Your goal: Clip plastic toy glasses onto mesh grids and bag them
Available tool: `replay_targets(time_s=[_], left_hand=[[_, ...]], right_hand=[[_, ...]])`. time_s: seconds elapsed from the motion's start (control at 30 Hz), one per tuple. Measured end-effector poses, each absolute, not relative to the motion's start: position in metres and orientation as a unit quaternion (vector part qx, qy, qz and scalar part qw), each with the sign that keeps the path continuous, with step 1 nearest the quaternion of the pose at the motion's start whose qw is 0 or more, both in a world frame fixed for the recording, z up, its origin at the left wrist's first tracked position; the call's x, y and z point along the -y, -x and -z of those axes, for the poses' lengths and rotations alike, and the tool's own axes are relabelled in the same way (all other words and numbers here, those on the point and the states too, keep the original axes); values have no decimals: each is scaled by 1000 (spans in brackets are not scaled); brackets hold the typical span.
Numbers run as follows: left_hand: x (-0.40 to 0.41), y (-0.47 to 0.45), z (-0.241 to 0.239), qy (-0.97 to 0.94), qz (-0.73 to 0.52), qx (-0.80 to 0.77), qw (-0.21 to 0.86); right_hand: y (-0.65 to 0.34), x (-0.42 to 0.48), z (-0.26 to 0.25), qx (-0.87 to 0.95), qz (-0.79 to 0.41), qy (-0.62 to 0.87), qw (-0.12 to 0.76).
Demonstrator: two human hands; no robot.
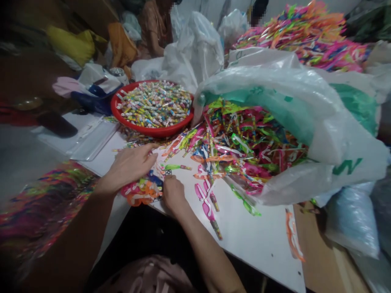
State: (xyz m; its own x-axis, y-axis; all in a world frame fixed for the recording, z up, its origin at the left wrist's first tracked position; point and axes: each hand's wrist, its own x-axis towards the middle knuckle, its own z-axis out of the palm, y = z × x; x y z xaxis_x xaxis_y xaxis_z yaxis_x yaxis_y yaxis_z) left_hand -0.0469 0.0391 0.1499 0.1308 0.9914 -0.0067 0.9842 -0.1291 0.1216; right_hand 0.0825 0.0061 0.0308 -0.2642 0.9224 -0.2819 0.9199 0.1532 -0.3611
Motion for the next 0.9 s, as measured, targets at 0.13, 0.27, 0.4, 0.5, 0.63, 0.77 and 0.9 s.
replay_targets(time_s=[0.13, 0.27, 0.4, 0.5, 0.63, 0.77, 0.9], left_hand=[[-39, 48, -152, -747, -35, -662, 55], [-39, 47, -153, -750, -37, -657, 58], [-39, 47, -153, -741, -30, -668, 61], [-38, 48, -153, -740, -30, -669, 63], [-37, 49, -153, -739, -38, -670, 64], [-37, 50, -152, -738, -42, -670, 66], [-37, 50, -151, -740, -50, -668, 60]], right_hand=[[-102, -18, -37, 815, -266, 515, -13], [-119, -42, -41, 816, -214, 535, 44], [-118, -58, -39, 780, -139, 610, 1], [-124, -49, -38, 756, -163, 632, 43], [-134, -13, -29, 688, -277, 622, 249], [-128, 20, -2, 633, -369, 584, 350], [-128, 23, 6, 604, -425, 572, 358]])
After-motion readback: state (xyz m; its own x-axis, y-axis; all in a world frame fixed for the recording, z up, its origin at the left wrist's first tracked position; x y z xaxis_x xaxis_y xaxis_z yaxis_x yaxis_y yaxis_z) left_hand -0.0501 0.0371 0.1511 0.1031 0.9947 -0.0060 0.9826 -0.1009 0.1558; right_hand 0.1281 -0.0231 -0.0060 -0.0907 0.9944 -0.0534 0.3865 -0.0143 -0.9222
